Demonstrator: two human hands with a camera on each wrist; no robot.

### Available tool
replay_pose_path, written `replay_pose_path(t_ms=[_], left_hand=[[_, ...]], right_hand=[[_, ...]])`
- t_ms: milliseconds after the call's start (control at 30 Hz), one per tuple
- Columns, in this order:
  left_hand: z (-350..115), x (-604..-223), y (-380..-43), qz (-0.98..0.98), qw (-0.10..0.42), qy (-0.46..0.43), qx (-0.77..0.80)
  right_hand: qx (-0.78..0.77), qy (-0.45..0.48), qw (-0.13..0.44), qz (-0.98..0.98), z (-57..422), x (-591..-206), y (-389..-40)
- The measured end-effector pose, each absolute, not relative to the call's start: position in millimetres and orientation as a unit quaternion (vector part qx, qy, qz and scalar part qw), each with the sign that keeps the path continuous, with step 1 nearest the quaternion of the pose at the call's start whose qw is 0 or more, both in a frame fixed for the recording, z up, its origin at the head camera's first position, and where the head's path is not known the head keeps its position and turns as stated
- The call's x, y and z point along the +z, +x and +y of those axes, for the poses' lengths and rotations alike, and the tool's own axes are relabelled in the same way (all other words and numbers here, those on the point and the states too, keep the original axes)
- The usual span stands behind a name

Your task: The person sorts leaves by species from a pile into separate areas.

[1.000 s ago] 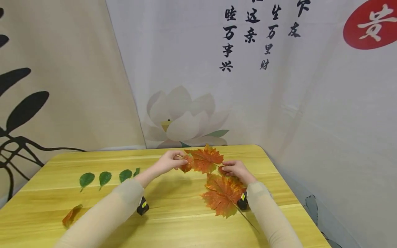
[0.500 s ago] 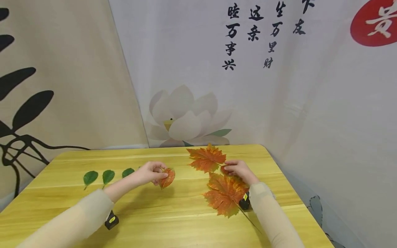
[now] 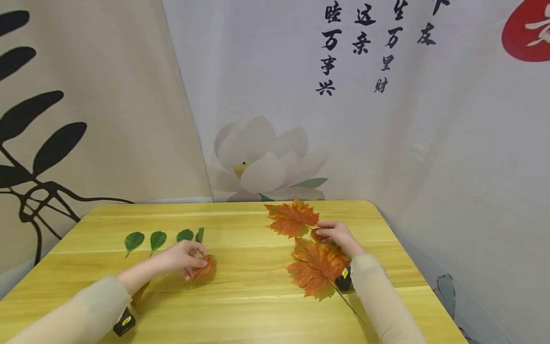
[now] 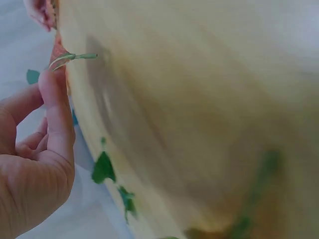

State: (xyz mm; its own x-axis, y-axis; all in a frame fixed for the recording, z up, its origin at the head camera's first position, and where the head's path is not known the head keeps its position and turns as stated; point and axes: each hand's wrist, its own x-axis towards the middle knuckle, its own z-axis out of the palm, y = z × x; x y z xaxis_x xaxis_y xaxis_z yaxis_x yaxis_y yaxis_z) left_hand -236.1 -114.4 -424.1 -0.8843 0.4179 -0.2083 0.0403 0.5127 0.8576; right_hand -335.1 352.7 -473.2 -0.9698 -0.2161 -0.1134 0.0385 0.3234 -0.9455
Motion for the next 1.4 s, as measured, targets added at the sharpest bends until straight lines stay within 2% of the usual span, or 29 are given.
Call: replay_pose_path(t_ms=[167, 800, 1133, 1400], left_hand=[[-123, -433, -227, 0.859, 0.192, 0.139, 0.455], [-160, -432, -198, 0.937, 0.051, 0.214, 0.27], [-162, -422, -179, 0.946, 0.091, 0.168, 0.262], [-158, -425, -172, 0.963, 0.055, 0.134, 0.228]], right_hand=[[-0.577, -0.056, 0.107, 0.808, 353, -473, -335], [-0.589, -0.051, 0.116, 0.798, 351, -469, -333], [-0.581, -0.039, 0.116, 0.805, 353, -468, -334], [-0.571, -0.027, 0.119, 0.812, 348, -471, -336]])
